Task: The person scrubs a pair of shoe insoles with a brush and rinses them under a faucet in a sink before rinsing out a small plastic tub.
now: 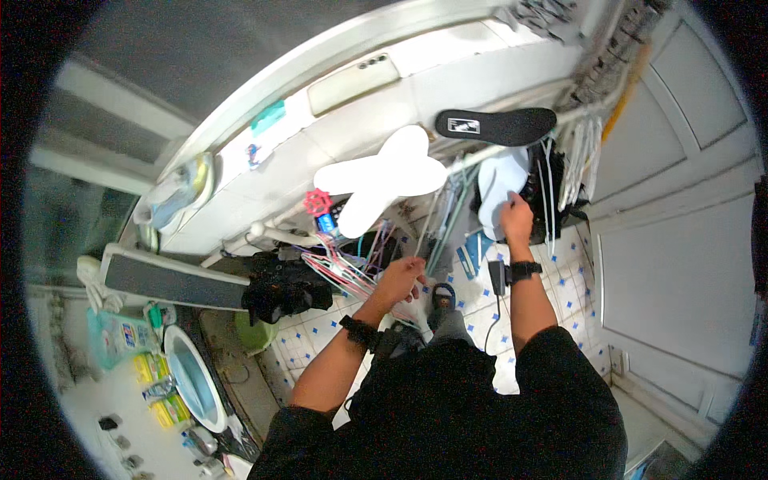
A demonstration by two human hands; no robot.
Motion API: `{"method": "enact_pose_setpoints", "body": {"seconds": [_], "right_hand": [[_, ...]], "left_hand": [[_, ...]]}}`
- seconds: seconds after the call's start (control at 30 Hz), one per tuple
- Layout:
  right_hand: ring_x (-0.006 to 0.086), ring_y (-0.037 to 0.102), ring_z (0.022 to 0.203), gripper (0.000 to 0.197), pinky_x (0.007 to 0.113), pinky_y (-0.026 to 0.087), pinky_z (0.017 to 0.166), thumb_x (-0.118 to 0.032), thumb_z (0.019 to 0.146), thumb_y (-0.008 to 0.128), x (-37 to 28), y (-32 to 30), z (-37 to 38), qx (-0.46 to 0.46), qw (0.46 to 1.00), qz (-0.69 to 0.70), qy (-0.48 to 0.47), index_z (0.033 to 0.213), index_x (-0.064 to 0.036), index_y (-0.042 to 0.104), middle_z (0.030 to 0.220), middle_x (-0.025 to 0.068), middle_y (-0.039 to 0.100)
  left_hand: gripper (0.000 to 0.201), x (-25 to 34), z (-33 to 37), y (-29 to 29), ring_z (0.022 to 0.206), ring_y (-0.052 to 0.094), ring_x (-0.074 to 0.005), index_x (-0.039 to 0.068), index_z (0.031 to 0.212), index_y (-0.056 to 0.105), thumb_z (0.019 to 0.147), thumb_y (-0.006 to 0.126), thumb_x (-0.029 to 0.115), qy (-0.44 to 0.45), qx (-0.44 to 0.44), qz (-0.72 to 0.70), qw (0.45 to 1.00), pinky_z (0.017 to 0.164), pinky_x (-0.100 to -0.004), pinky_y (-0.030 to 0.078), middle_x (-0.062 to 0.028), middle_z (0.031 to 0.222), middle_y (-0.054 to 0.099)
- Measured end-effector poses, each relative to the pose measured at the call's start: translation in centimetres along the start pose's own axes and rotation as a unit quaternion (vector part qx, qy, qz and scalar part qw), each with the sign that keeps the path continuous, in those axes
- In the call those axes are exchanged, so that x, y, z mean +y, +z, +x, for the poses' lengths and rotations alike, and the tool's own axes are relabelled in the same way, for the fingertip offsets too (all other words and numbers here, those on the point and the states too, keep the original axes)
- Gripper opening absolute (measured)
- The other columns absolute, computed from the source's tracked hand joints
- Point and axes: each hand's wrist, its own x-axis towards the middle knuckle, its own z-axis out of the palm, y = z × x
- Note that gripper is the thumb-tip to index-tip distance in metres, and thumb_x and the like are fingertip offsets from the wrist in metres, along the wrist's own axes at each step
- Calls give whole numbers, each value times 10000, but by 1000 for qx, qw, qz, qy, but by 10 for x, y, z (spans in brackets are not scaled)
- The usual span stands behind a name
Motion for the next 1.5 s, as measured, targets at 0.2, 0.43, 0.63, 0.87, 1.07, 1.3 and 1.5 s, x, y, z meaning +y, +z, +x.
{"method": "enact_pose_setpoints", "body": {"seconds": [0.2, 0.43, 0.63, 0.87, 1.07, 1.3, 1.5], "right_hand": [[357, 515, 1046, 362, 417, 423, 896, -130, 792, 560, -3, -14, -23, 35, 995, -52, -72, 1130, 0, 564, 1092, 205, 565], [353, 569, 897, 261, 407, 455, 784, -90, 792, 542, -48, 7, -104, -51, 968, 56, -237, 1034, -9, 597, 999, 198, 576], [340, 568, 795, 193, 411, 453, 727, -97, 831, 522, -141, 51, -219, -165, 889, 153, -398, 996, -27, 594, 940, 172, 585], [198, 589, 680, 162, 286, 474, 589, -63, 850, 541, -213, 81, -340, -270, 811, 179, -487, 991, -38, 617, 884, 113, 611], [288, 570, 722, 180, 358, 462, 646, -90, 838, 549, -243, 118, -429, -396, 739, 151, -524, 989, -13, 610, 855, 151, 579], [293, 597, 767, 170, 353, 475, 674, -91, 844, 554, -312, 172, -516, -508, 638, 138, -562, 984, -19, 619, 910, 159, 601], [306, 617, 837, 179, 347, 484, 723, -94, 846, 546, -349, 262, -579, -592, 552, 153, -566, 993, -20, 617, 926, 170, 629]], "left_hand": [[313, -38, -44, -43, 532, 564, -147, 39, 1140, 535, 923, 473, 255, -43, 68, -124, 989, 456, -269, 457, -82, 849, 623], [302, -80, -125, -83, 536, 533, -129, 64, 1095, 558, 893, 531, 286, -23, 167, -263, 950, 458, -246, 447, -67, 822, 610], [275, -164, -210, -100, 516, 528, -124, 50, 1104, 539, 903, 490, 231, 22, 217, -372, 902, 432, -238, 419, -74, 797, 602], [253, -265, -313, -106, 531, 541, -124, 49, 1094, 542, 890, 460, 174, 36, 316, -468, 825, 454, -238, 437, -82, 813, 611], [252, -332, -393, -98, 535, 537, -127, 41, 1083, 542, 871, 470, 156, 59, 423, -539, 726, 468, -243, 437, -77, 792, 601], [253, -379, -435, -105, 573, 538, -129, 34, 1074, 542, 875, 449, 160, 62, 513, -606, 604, 498, -248, 436, -67, 796, 590], [253, -407, -457, -127, 614, 549, -143, 25, 1073, 537, 884, 444, 163, 60, 565, -612, 551, 547, -263, 465, -74, 819, 590]]}}
